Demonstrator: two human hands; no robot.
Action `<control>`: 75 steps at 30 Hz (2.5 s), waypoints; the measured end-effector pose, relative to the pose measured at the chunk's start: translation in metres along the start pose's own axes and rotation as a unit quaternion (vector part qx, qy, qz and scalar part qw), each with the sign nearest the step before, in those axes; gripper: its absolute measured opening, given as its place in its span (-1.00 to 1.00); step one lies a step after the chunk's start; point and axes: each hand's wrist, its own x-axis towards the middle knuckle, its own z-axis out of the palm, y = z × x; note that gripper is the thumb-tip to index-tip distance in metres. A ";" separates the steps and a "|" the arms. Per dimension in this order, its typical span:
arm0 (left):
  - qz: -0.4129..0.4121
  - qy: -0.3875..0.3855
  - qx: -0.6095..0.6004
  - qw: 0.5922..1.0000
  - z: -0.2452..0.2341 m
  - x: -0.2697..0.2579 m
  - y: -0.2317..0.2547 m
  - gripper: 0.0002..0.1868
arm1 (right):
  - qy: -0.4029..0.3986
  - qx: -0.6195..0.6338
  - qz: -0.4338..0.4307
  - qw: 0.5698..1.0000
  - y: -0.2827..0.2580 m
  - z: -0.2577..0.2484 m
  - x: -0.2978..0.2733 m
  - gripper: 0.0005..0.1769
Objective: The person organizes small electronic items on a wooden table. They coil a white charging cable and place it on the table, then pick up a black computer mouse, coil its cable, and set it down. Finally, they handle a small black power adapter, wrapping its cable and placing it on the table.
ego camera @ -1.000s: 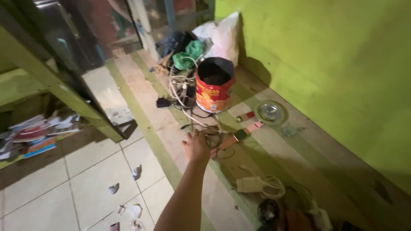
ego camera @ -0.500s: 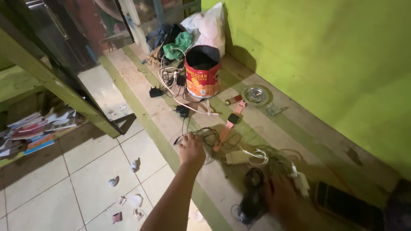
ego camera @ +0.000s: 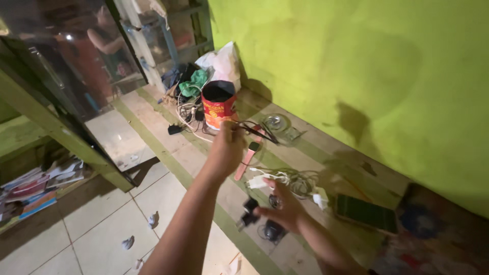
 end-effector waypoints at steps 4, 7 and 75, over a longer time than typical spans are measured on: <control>-0.185 -0.103 -0.328 0.921 0.022 -0.026 0.042 -0.86 | -0.170 0.292 0.286 0.897 -0.044 -0.007 -0.025 -0.49; -0.195 -0.055 -0.332 0.921 0.031 -0.042 0.056 -0.84 | -0.164 0.484 0.314 0.800 -0.049 -0.028 -0.071 -0.57; -0.325 -0.358 0.126 0.866 0.164 -0.298 0.109 -0.33 | 0.521 0.226 0.333 0.752 -0.075 -0.291 -0.418 -0.75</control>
